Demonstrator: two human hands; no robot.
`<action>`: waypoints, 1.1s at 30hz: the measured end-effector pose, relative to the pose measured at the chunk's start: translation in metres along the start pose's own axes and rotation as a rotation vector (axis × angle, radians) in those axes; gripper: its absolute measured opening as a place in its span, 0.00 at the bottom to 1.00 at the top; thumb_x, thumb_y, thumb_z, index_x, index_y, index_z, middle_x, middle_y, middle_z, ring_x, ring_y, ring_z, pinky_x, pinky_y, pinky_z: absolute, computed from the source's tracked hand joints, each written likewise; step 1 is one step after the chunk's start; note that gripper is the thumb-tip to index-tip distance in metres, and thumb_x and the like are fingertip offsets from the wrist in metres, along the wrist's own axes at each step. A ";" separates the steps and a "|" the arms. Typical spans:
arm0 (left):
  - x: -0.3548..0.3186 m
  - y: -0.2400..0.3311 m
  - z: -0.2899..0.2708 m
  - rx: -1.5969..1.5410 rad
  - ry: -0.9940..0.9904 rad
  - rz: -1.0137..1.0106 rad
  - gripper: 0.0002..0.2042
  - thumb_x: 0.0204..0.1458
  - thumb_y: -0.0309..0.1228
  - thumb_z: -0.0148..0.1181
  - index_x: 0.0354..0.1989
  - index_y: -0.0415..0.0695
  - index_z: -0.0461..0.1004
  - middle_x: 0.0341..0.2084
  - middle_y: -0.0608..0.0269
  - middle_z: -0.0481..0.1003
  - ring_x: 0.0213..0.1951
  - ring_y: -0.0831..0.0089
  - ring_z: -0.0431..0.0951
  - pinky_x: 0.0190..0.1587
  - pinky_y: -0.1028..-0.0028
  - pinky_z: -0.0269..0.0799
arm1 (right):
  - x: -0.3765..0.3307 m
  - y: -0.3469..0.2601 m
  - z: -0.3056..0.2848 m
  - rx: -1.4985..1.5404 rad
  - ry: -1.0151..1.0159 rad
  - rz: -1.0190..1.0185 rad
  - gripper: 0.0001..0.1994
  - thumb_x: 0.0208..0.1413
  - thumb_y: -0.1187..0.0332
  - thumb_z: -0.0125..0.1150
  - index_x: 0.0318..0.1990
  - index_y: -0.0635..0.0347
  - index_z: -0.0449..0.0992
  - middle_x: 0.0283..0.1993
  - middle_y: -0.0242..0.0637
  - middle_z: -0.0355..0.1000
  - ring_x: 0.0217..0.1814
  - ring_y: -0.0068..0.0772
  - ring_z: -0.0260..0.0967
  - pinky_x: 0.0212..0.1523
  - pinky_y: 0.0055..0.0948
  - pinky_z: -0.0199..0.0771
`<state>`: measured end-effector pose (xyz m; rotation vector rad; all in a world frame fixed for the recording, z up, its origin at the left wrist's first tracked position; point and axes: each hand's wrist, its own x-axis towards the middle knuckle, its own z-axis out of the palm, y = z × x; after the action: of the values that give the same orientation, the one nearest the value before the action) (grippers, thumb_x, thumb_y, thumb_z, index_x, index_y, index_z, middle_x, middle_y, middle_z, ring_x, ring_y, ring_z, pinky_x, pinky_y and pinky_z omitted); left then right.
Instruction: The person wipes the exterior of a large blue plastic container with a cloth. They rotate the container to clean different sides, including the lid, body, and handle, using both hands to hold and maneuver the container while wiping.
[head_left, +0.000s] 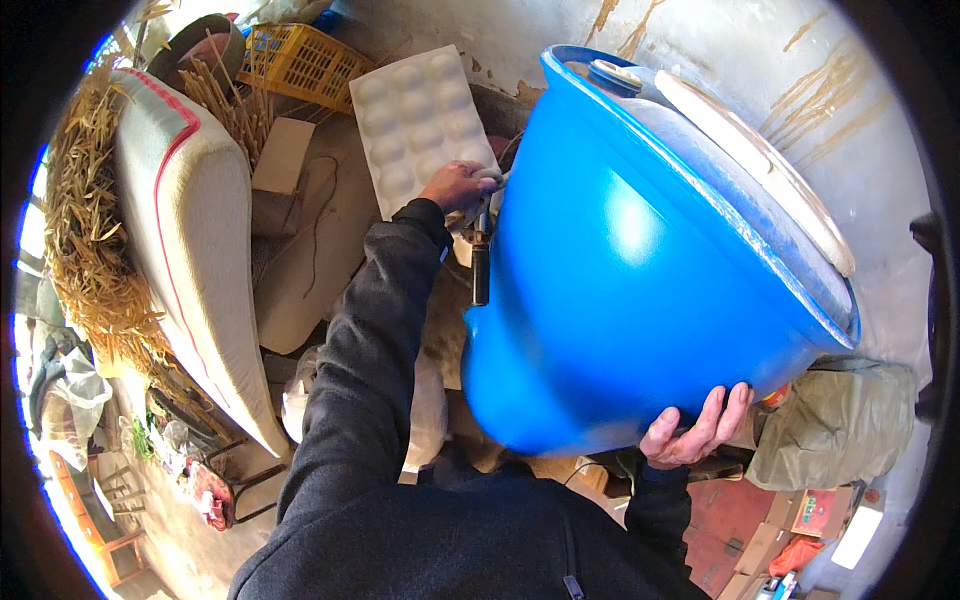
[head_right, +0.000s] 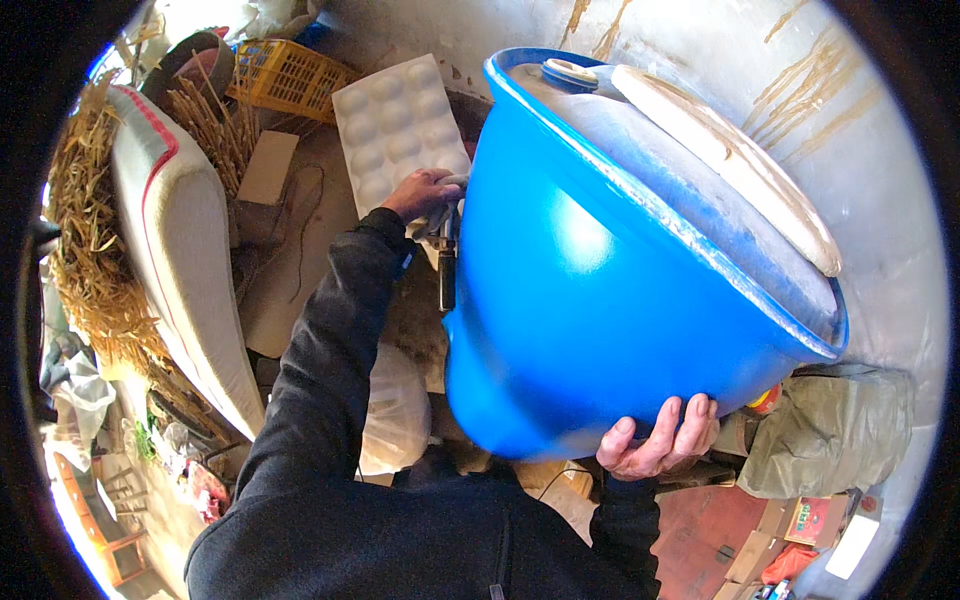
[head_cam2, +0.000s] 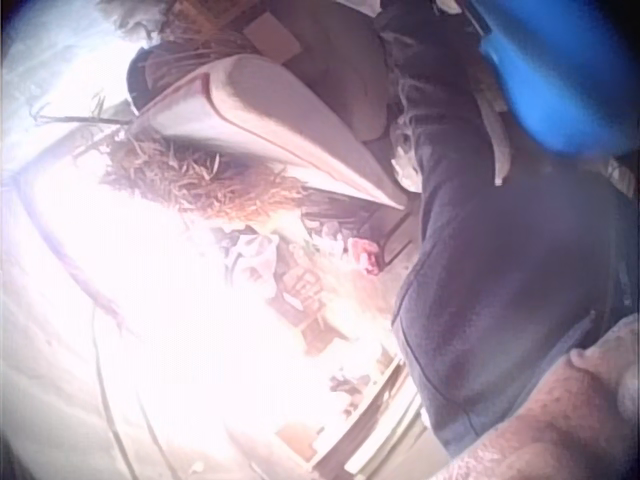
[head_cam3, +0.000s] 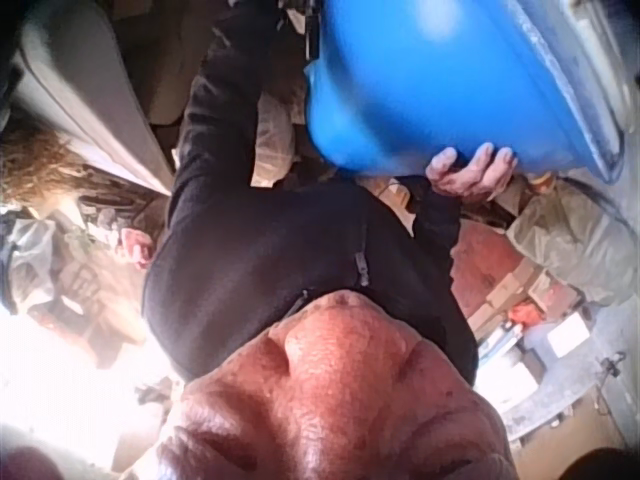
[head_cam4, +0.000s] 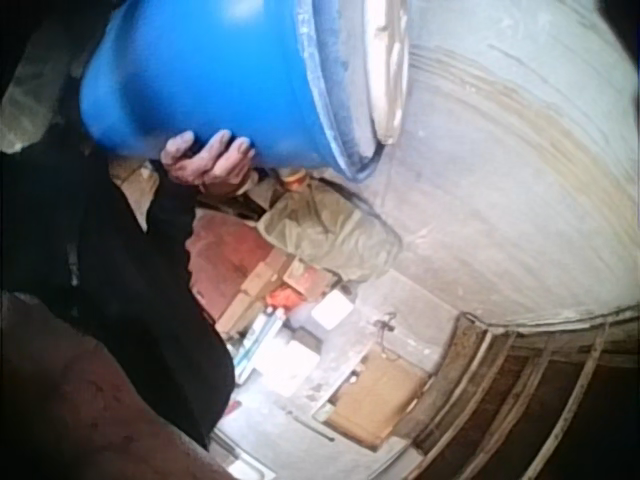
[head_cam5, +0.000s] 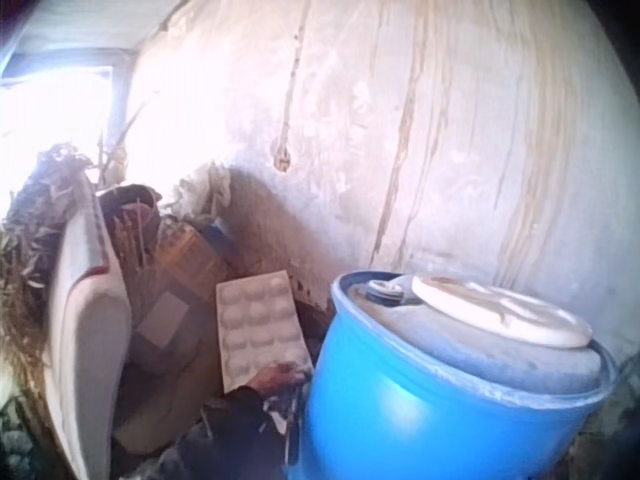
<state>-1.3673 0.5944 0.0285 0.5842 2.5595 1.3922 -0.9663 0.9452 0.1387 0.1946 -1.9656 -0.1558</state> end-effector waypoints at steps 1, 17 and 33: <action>-0.002 0.008 -0.005 0.090 -0.011 -0.001 0.20 0.67 0.42 0.65 0.60 0.41 0.86 0.47 0.52 0.87 0.49 0.60 0.87 0.57 0.61 0.82 | -0.001 0.000 0.000 0.000 0.004 -0.011 0.30 0.73 0.53 0.51 0.69 0.71 0.78 0.78 0.62 0.69 0.80 0.72 0.65 0.79 0.70 0.65; -0.035 0.025 -0.021 0.074 0.323 0.120 0.23 0.62 0.46 0.71 0.62 0.50 0.86 0.43 0.47 0.88 0.47 0.49 0.89 0.53 0.55 0.84 | -0.004 0.000 -0.003 -0.019 -0.046 -0.008 0.32 0.76 0.52 0.49 0.73 0.71 0.73 0.80 0.63 0.65 0.82 0.72 0.62 0.79 0.72 0.62; -0.234 0.174 -0.042 -0.426 0.526 0.141 0.19 0.63 0.34 0.64 0.57 0.35 0.83 0.44 0.64 0.83 0.45 0.75 0.81 0.52 0.70 0.77 | 0.002 0.000 0.001 0.076 0.018 0.001 0.29 0.76 0.51 0.53 0.73 0.64 0.78 0.79 0.55 0.70 0.80 0.63 0.67 0.78 0.62 0.62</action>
<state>-1.1237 0.5500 0.1885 0.3635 2.4690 2.3201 -0.9680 0.9448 0.1402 0.2441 -1.9549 -0.0782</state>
